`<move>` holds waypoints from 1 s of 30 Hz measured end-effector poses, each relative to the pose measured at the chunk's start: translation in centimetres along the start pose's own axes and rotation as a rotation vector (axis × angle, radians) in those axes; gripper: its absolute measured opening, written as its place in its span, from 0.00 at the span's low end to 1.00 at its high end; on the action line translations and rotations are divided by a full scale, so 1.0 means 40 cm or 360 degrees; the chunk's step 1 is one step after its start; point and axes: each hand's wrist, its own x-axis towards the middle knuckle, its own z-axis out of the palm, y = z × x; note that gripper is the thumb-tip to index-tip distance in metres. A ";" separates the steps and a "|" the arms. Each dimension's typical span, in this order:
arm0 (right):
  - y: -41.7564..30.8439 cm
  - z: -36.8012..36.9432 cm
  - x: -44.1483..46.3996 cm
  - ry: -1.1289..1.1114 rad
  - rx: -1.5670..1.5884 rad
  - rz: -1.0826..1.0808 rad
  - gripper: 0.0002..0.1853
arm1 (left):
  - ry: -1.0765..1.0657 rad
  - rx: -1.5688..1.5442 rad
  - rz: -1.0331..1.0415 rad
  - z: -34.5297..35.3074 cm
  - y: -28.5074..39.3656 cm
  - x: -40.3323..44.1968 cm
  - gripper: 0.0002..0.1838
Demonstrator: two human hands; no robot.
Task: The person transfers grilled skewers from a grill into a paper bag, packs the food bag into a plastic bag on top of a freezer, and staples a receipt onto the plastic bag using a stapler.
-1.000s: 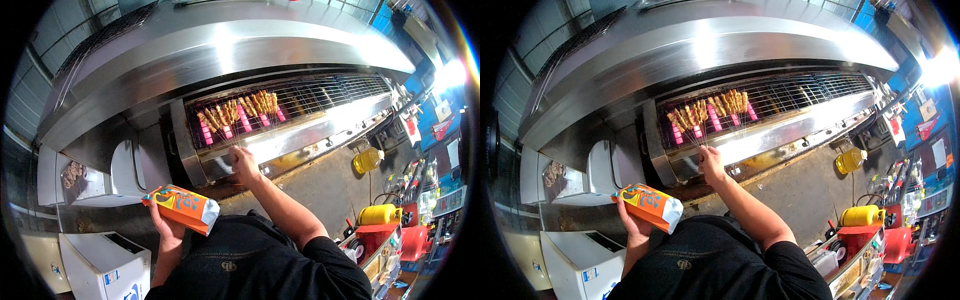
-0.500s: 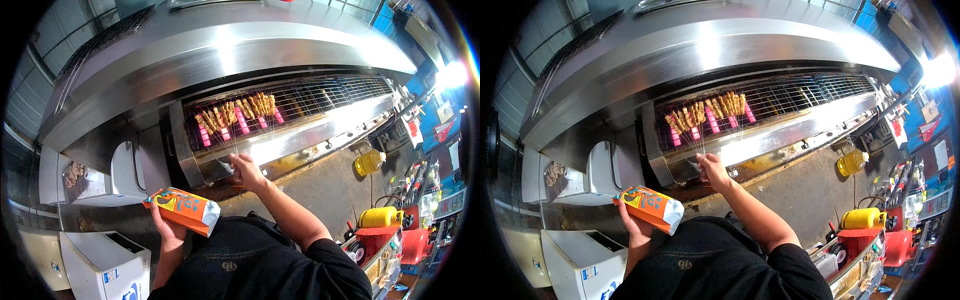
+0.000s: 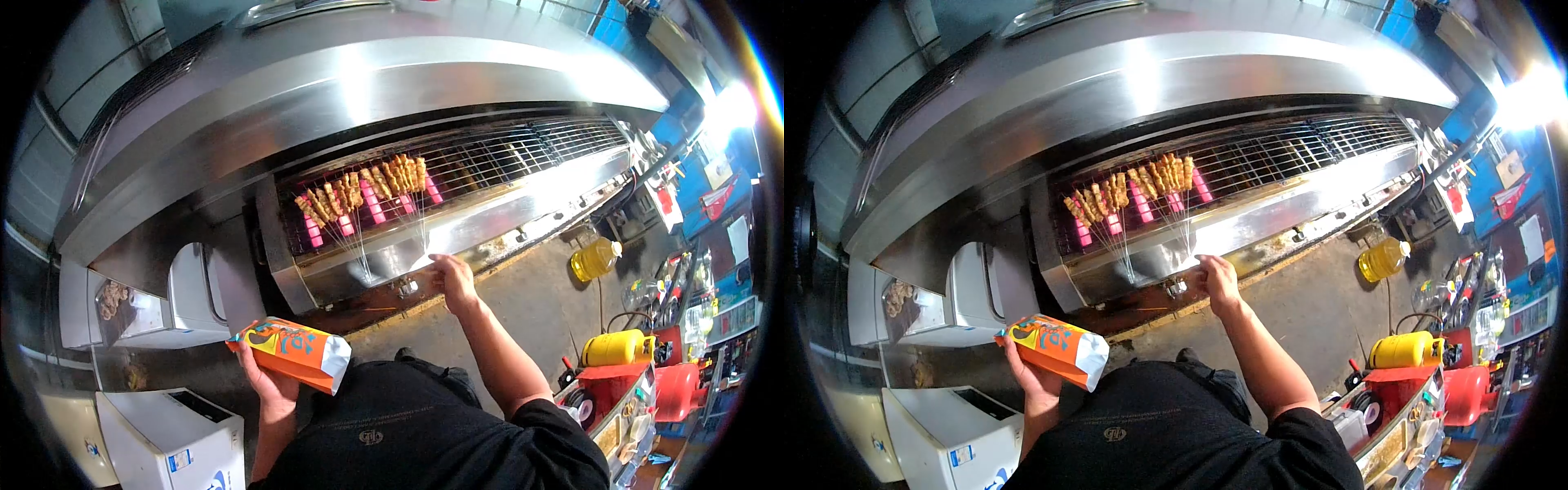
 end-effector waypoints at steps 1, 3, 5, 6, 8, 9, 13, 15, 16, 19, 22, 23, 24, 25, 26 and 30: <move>-0.004 -0.005 0.033 -0.0018 0.0054 0.0061 0.16 | -0.0001 0.0065 0.0010 0.003 -0.006 -0.001 0.30; -0.069 0.068 0.011 0.0037 -0.0013 0.0011 0.18 | -0.0017 0.0041 -0.0011 0.018 -0.017 0.000 0.30; -0.063 0.088 0.043 -0.0025 -0.0073 -0.0029 0.19 | -0.0034 0.0021 -0.0027 0.033 -0.025 -0.001 0.30; -0.040 0.086 0.079 -0.0073 -0.0117 -0.0039 0.20 | -0.0052 0.0020 -0.0027 0.041 -0.028 -0.002 0.30; -0.009 0.079 0.124 -0.0120 -0.0051 -0.0070 0.15 | -0.0076 0.0024 -0.0021 0.053 -0.032 -0.002 0.30; 0.001 0.074 0.135 -0.0107 0.0010 -0.0156 0.12 | -0.0128 -0.0011 -0.0019 0.057 -0.034 -0.003 0.30; -0.019 0.069 0.141 0.0063 0.0115 -0.0239 0.06 | -0.0092 -0.0011 -0.0016 0.053 -0.040 -0.011 0.32; -0.040 0.068 0.127 0.0108 0.0123 -0.0243 0.06 | -0.0081 0.0020 0.0002 0.051 -0.047 -0.018 0.32; -0.038 0.062 0.134 0.0106 0.0122 -0.0243 0.06 | -0.0073 0.0052 0.0020 0.055 -0.047 -0.022 0.31; -0.052 0.068 0.132 -0.0097 -0.0272 -0.0193 0.11 | -0.0090 0.0107 0.0069 0.072 -0.054 -0.029 0.32; -0.054 0.074 0.126 -0.0025 -0.0263 -0.0242 0.13 | -0.0013 0.0093 -0.0008 0.100 -0.051 -0.039 0.34; -0.051 0.076 0.120 -0.0001 -0.0155 -0.0303 0.13 | -0.0011 0.0096 -0.0005 0.103 -0.051 -0.039 0.34; -0.050 0.073 0.122 -0.0005 -0.0154 -0.0302 0.13 | -0.0014 0.0088 0.0009 0.105 -0.051 -0.037 0.34; -0.048 0.066 0.128 -0.0002 -0.0248 -0.0329 0.14 | -0.0017 0.0078 0.0024 0.105 -0.052 -0.035 0.34; -0.046 0.057 0.135 0.0003 -0.0344 -0.0356 0.16 | -0.0014 0.0077 0.0025 0.104 -0.053 -0.034 0.34; -0.027 0.036 0.170 0.0231 -0.1310 -0.0844 0.18 | -0.0002 0.0069 0.0020 0.111 -0.053 -0.044 0.34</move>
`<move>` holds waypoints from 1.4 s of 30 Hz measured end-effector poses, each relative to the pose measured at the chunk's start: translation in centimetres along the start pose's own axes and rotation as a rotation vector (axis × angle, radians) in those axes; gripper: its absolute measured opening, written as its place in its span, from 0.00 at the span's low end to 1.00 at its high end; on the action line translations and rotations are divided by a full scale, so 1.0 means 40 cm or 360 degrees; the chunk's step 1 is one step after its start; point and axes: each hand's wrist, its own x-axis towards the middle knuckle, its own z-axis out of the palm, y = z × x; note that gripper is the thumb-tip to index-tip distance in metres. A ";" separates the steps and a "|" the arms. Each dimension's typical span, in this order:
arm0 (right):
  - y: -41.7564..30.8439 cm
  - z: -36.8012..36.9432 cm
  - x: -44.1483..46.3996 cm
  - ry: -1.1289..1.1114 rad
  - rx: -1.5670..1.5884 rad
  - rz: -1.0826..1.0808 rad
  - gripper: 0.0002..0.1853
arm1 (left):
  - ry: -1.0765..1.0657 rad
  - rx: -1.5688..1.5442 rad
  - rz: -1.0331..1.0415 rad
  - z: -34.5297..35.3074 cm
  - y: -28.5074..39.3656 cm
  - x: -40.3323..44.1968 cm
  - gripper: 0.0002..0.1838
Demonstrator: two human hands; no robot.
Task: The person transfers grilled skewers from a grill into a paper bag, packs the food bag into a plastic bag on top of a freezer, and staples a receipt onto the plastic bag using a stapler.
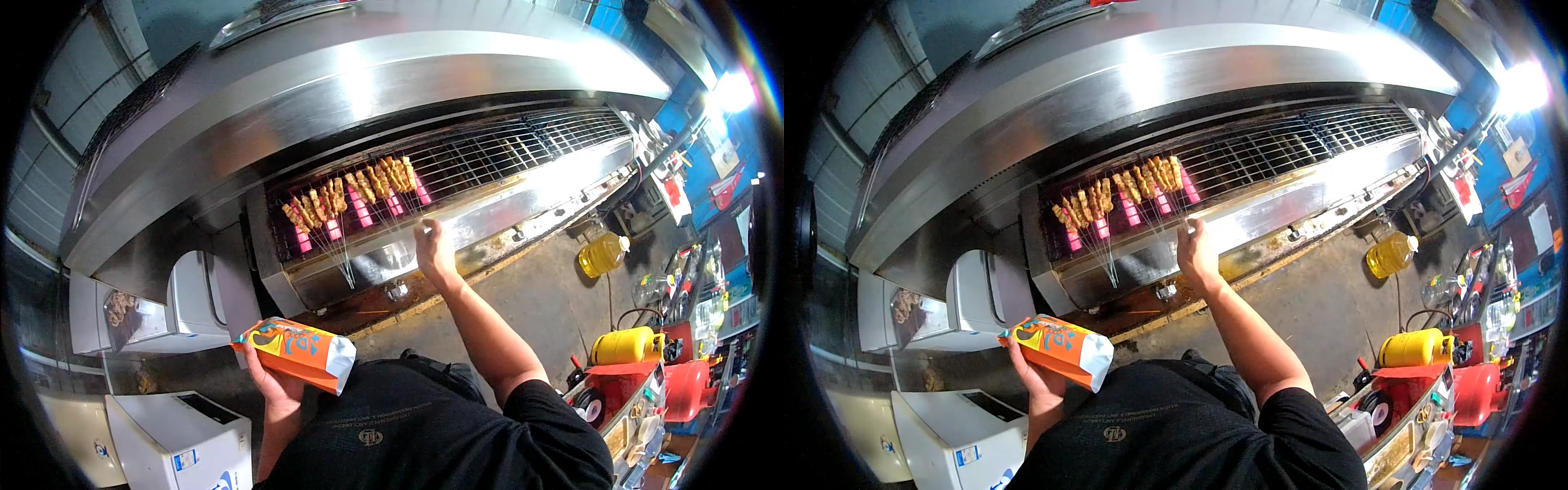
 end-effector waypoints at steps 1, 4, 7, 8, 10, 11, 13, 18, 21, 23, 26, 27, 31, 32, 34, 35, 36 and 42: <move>-0.026 -0.006 -0.012 0.0157 -0.0169 -0.0175 0.19 | 0.0050 0.0007 -0.0036 0.003 0.001 -0.005 0.33; -0.086 -0.039 -0.022 0.0240 -0.0531 -0.0304 0.23 | -0.0033 -0.0065 -0.0006 -0.018 -0.014 0.007 0.32; -0.096 -0.072 -0.009 -0.0019 -0.1112 -0.0248 0.21 | -0.0019 -0.0056 -0.0006 -0.013 -0.010 0.004 0.31; -0.086 -0.079 -0.004 0.0076 -0.1108 -0.0296 0.20 | -0.0019 -0.0054 -0.0005 -0.014 -0.009 0.006 0.31; -0.078 -0.099 0.008 0.0162 -0.1064 -0.0335 0.19 | 0.0005 -0.0099 -0.0006 -0.015 -0.007 0.008 0.31; -0.086 -0.102 0.004 0.0310 -0.0879 -0.0358 0.18 | 0.0009 -0.0104 -0.0006 -0.016 -0.007 0.005 0.31; -0.076 -0.092 0.009 0.0292 -0.0500 -0.0287 0.17 | 0.0001 -0.0073 -0.0011 -0.019 -0.005 -0.001 0.31; -0.073 -0.072 0.005 -0.0306 0.1744 0.0816 0.09 | -0.0045 -0.0092 0.0006 -0.042 -0.019 0.012 0.32; -0.086 -0.069 0.008 -0.0406 0.1940 0.1004 0.10 | -0.0034 -0.0056 -0.0014 -0.028 -0.011 0.006 0.33; -0.047 -0.063 0.019 -0.0500 0.1992 0.1025 0.09 | -0.0020 -0.0022 -0.0026 -0.022 -0.005 0.007 0.33; -0.038 -0.073 0.007 -0.0615 0.2062 0.1026 0.08 | -0.0025 -0.0076 -0.0053 -0.024 -0.003 0.012 0.33; -0.043 -0.079 -0.006 -0.0502 0.1905 0.1022 0.09 | 0.0007 -0.0073 -0.0052 -0.027 -0.003 0.011 0.34; -0.024 -0.071 -0.083 -0.0352 0.1965 0.1177 0.11 | 0.0053 -0.0002 -0.0029 -0.068 -0.006 0.020 0.35; -0.012 -0.067 -0.112 -0.0425 0.1879 0.1139 0.13 | 0.0059 -0.0009 -0.0025 -0.070 -0.005 0.022 0.35; -0.002 -0.043 -0.163 -0.0418 0.1596 0.1081 0.20 | 0.0000 -0.0084 -0.0030 -0.072 -0.005 0.025 0.34; 0.002 -0.036 -0.177 -0.0459 0.1291 0.0941 0.26 | 0.0005 -0.0090 -0.0028 -0.068 -0.003 0.026 0.34; 0.002 -0.019 -0.196 -0.0480 0.1164 0.0742 0.29 | -0.0007 -0.0114 -0.0027 -0.059 0.000 0.026 0.33; -0.163 -0.040 -0.266 -0.0026 -0.0425 -0.0639 0.15 | -0.0086 -0.0142 0.0038 -0.050 0.011 0.043 0.29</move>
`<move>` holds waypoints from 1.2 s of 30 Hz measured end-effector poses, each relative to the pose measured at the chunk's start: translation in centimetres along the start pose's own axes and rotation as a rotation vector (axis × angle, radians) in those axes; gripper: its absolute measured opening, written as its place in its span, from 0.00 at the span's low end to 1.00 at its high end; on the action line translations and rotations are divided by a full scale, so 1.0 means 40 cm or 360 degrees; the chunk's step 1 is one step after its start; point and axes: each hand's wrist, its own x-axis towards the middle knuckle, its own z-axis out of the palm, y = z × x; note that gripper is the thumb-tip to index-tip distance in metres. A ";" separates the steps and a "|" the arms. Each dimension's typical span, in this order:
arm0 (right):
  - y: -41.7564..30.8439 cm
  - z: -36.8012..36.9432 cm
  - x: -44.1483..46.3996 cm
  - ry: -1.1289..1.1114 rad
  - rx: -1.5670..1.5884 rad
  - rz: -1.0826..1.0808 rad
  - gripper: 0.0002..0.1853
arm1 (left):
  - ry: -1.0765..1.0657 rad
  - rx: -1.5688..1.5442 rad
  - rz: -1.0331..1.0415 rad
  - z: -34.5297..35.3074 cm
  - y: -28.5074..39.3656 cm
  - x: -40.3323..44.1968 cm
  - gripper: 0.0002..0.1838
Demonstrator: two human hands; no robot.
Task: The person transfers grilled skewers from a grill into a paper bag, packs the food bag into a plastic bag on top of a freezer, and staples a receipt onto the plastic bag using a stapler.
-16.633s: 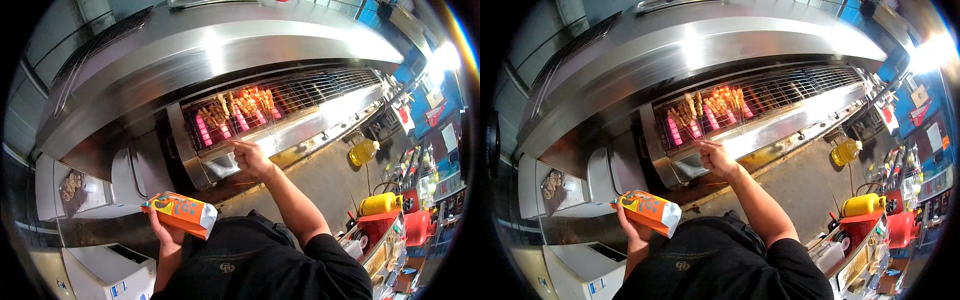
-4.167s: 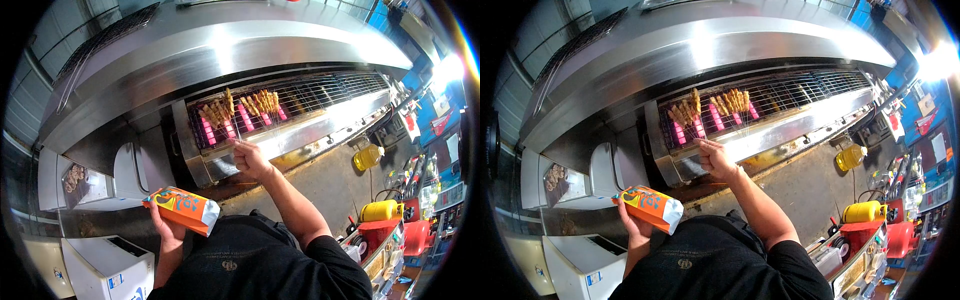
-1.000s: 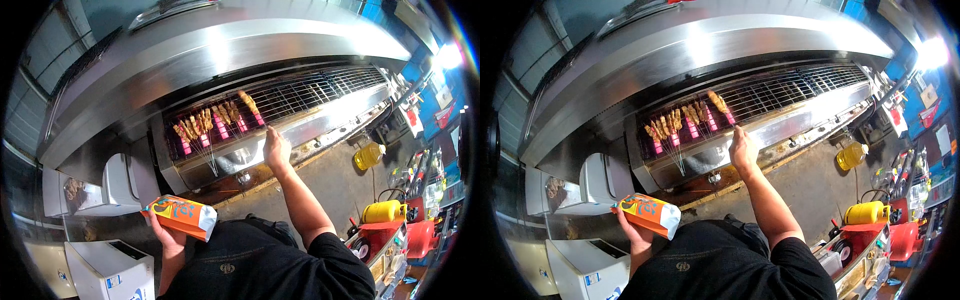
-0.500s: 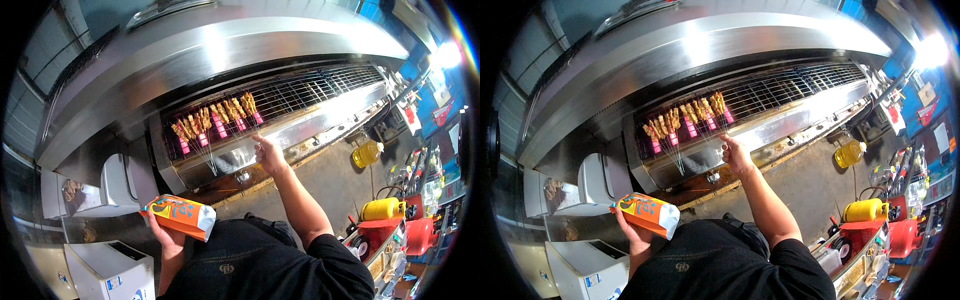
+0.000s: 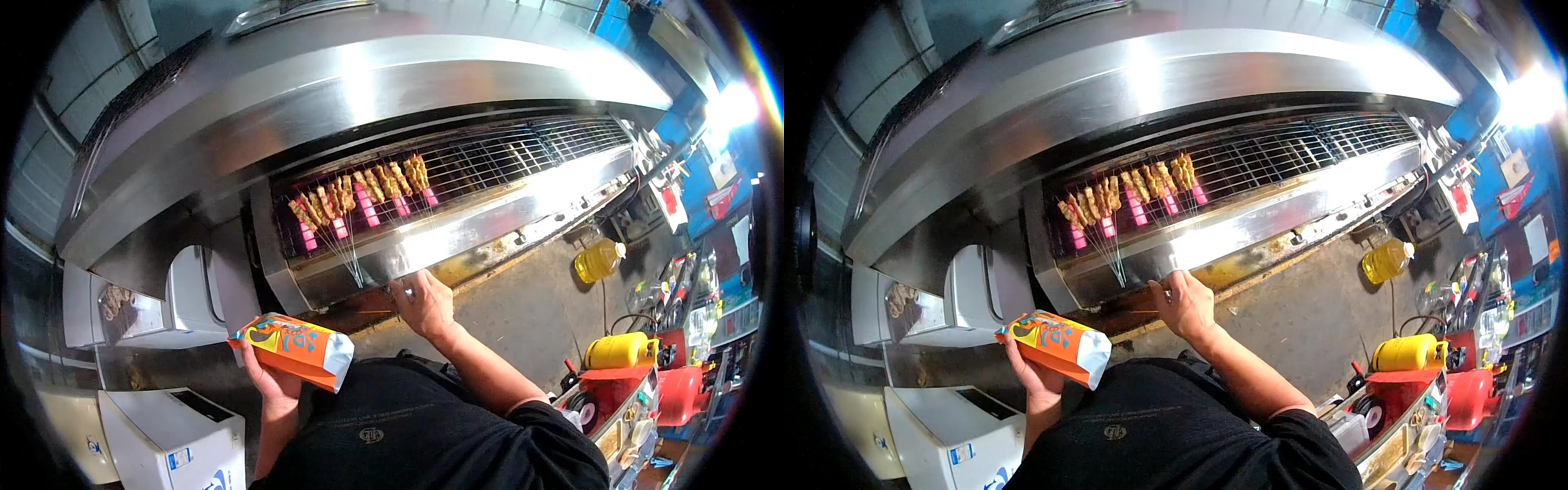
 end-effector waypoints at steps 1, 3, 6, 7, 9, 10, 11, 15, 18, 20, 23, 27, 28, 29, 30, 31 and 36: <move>0.003 0.001 0.014 0.0041 0.0022 -0.0112 0.15 | -0.0021 -0.0004 0.0024 -0.008 -0.002 0.005 0.29; 0.004 -0.003 0.054 0.0100 -0.0292 -0.0160 0.15 | -0.0002 -0.0028 0.0007 -0.028 -0.004 0.012 0.29; 0.016 0.008 0.111 0.0005 -0.0570 -0.0101 0.25 | 0.0015 -0.0030 -0.0011 -0.039 -0.002 0.017 0.29; 0.019 0.025 0.125 -0.0113 -0.0612 0.0008 0.28 | 0.0023 -0.0005 -0.0016 -0.040 -0.001 0.019 0.30; 0.035 0.065 0.150 -0.0326 -0.0674 0.0180 0.31 | 0.0015 0.0008 -0.0038 -0.032 0.010 0.015 0.28; 0.028 0.068 0.161 -0.0323 -0.0673 0.0187 0.31 | 0.0014 0.0017 -0.0056 -0.030 0.015 0.015 0.27; 0.020 0.071 0.173 -0.0373 -0.0625 0.0294 0.30 | 0.0008 0.0020 -0.0057 -0.033 0.016 0.020 0.27; 0.023 0.083 0.191 -0.0278 -0.0536 0.0358 0.27 | -0.0027 -0.0014 -0.0008 -0.050 0.021 0.026 0.27; 0.051 0.073 0.198 -0.0262 -0.0524 0.0321 0.22 | 0.0032 -0.0037 -0.0039 -0.055 0.030 0.020 0.28; 0.075 0.065 0.207 -0.0196 -0.0509 0.0287 0.20 | 0.0076 -0.0048 -0.0058 -0.057 0.035 0.018 0.28; 0.092 0.074 0.207 0.0057 0.0294 0.0202 0.16 | 0.0072 -0.0097 -0.0097 -0.066 0.033 0.018 0.29; 0.023 0.047 0.211 -0.0200 0.2132 0.1312 0.11 | 0.0044 0.0023 -0.0056 -0.049 0.045 0.008 0.32; 0.030 0.052 0.209 -0.0201 0.2131 0.1314 0.11 | 0.0031 0.0092 -0.0083 -0.035 0.051 0.002 0.32; 0.049 0.063 0.208 -0.0271 0.2318 0.1405 0.11 | 0.0030 0.0092 -0.0084 -0.029 0.051 0.003 0.32; 0.069 0.075 0.208 -0.0343 0.2504 0.1494 0.12 | 0.0037 0.0078 -0.0080 -0.023 0.051 0.005 0.32; 0.078 0.082 0.205 -0.0383 0.2532 0.1490 0.12 | 0.0046 0.0065 -0.0076 -0.021 0.051 0.006 0.32; 0.078 0.101 0.173 -0.0224 0.2302 0.1559 0.13 | 0.0072 0.0080 -0.0075 -0.049 0.054 0.012 0.32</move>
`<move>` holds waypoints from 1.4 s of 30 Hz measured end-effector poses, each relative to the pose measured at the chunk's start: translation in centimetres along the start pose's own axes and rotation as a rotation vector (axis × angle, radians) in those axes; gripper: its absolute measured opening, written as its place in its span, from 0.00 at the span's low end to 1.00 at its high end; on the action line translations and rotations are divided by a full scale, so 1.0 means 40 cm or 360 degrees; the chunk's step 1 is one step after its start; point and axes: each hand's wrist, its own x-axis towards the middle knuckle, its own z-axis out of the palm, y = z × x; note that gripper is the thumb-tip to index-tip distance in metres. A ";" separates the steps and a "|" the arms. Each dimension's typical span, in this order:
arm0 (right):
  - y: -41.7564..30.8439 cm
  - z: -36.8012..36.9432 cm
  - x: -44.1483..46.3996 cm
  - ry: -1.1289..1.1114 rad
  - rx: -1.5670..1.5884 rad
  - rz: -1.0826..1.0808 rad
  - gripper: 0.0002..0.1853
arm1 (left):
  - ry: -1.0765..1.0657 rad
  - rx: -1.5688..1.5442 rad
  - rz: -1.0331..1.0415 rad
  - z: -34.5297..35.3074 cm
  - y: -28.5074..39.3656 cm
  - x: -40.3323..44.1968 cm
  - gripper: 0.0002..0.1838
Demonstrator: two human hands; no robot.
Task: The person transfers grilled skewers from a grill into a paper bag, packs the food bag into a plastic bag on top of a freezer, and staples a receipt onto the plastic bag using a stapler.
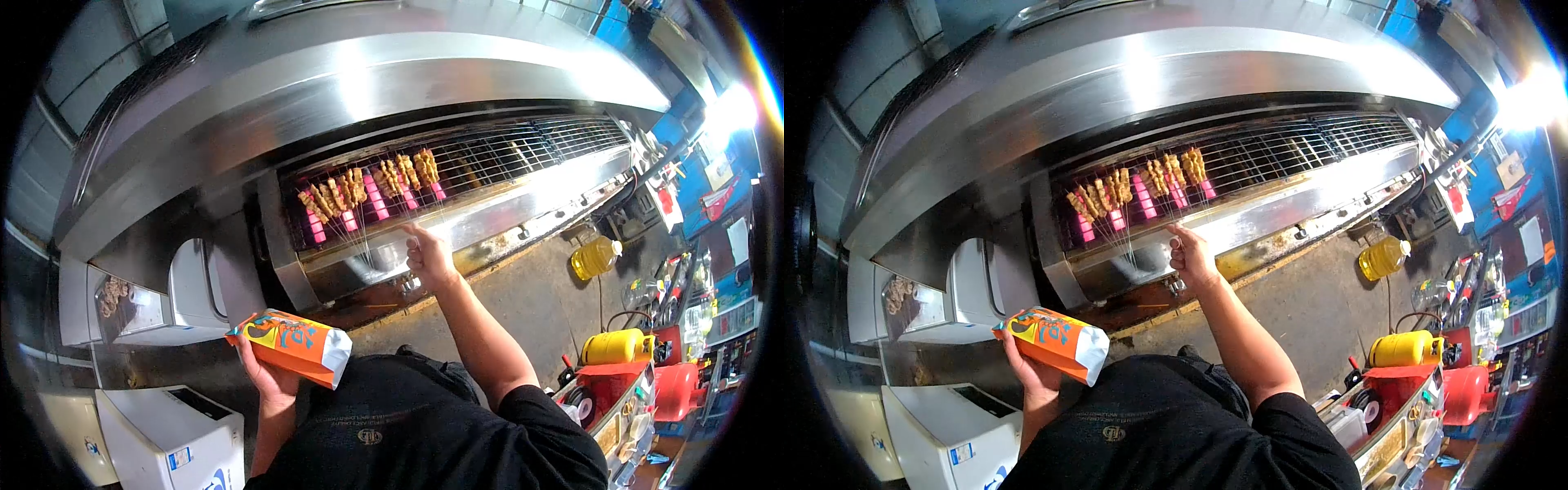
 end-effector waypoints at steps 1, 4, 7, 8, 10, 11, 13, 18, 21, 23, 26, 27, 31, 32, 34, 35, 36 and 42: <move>0.011 0.001 -0.010 0.0095 0.0039 -0.0040 0.14 | -0.0007 0.0002 0.0014 -0.009 0.000 0.002 0.32; 0.094 -0.043 -0.058 0.0028 -0.0005 0.0018 0.16 | 0.0016 -0.0108 -0.0009 -0.014 0.006 -0.002 0.32; 0.161 -0.024 -0.117 0.0001 -0.0676 0.0091 0.25 | 0.0005 -0.0102 0.0065 -0.042 0.002 0.005 0.32; 0.167 0.005 -0.128 -0.0087 -0.0950 -0.0096 0.32 | 0.0017 -0.0103 0.0070 -0.045 0.003 0.005 0.32; 0.198 0.034 -0.110 -0.0012 -0.1752 -0.0841 0.37 | -0.0016 -0.0048 0.0059 -0.046 0.005 0.008 0.32; 0.191 0.070 -0.115 -0.0011 -0.1745 -0.0840 0.37 | -0.0030 -0.0095 0.0044 -0.044 0.005 0.011 0.33; 0.170 0.141 -0.118 0.0122 -0.2330 -0.1043 0.40 | -0.0024 -0.0057 0.0039 -0.025 0.015 0.004 0.33; 0.232 0.140 0.009 0.0102 -0.2338 -0.1225 0.38 | -0.0074 -0.0038 0.0013 -0.022 0.038 0.005 0.33; 0.200 0.174 -0.006 0.0213 -0.2488 -0.1243 0.37 | -0.0038 -0.0143 -0.0035 -0.063 0.045 0.010 0.31; 0.138 0.207 -0.049 0.0245 -0.2684 -0.0997 0.32 | -0.0046 -0.0140 -0.0042 -0.084 0.056 0.006 0.31; 0.125 0.170 -0.009 0.0348 -0.2931 -0.1153 0.29 | -0.0028 -0.0136 -0.0039 -0.112 0.069 0.005 0.30; 0.115 0.160 -0.001 0.0374 -0.2947 -0.1200 0.28 | -0.0001 -0.0135 -0.0031 -0.121 0.073 0.006 0.30; 0.085 0.144 -0.002 0.0419 -0.2837 -0.1262 0.22 | 0.0022 -0.0188 -0.0041 -0.140 0.086 0.016 0.30; 0.082 0.142 -0.002 0.0340 -0.2704 -0.1218 0.20 | 0.0025 -0.0127 -0.0042 -0.135 0.093 0.016 0.33; 0.093 0.141 0.006 0.0260 -0.2571 -0.1174 0.19 | 0.0029 -0.0069 -0.0042 -0.125 0.104 0.017 0.35; 0.100 0.153 0.001 -0.0001 -0.2018 -0.1015 0.18 | 0.0018 -0.0065 -0.0044 -0.116 0.109 0.017 0.35; 0.109 0.159 -0.012 -0.0203 -0.1368 -0.0642 0.17 | 0.0006 -0.0060 -0.0047 -0.112 0.111 0.018 0.35; 0.145 0.143 0.029 -0.0547 -0.0028 0.0352 0.11 | -0.0052 -0.0038 -0.0041 -0.116 0.111 0.025 0.32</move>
